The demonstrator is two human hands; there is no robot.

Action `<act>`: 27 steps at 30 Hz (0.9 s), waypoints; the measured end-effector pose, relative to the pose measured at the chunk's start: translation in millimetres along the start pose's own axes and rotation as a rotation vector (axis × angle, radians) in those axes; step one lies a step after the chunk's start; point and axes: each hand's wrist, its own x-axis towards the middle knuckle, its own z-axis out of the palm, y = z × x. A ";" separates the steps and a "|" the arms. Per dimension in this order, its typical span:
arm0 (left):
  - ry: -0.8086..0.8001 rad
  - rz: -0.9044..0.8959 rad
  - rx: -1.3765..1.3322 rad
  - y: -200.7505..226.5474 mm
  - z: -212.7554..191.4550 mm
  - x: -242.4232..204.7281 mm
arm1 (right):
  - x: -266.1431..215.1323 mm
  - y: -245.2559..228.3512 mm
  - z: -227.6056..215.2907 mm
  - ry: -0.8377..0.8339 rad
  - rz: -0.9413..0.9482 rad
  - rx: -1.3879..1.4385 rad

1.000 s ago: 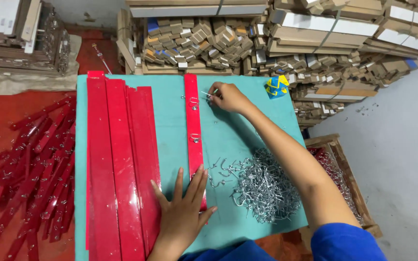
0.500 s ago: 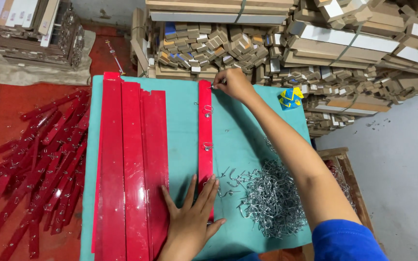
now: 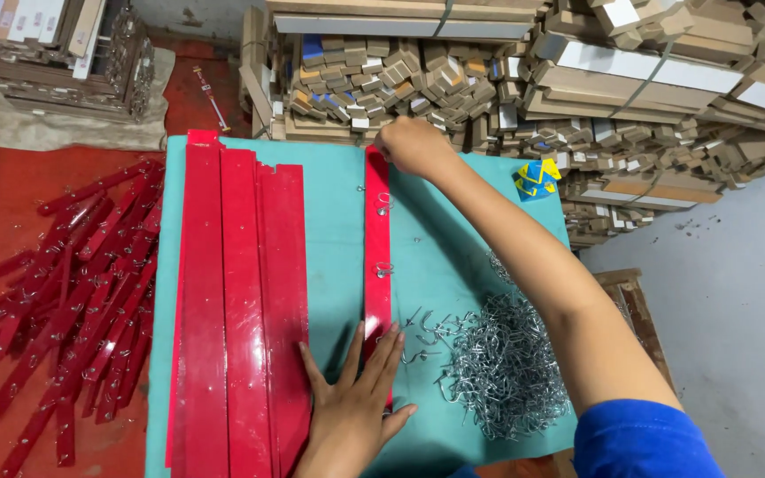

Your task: Attaching metal clips to red plastic strips and placing them in a storage box.

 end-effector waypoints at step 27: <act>-0.006 -0.019 -0.041 -0.5 0.0 -0.2 | 42.1 21.5 14.1 -0.026 -0.106 0.122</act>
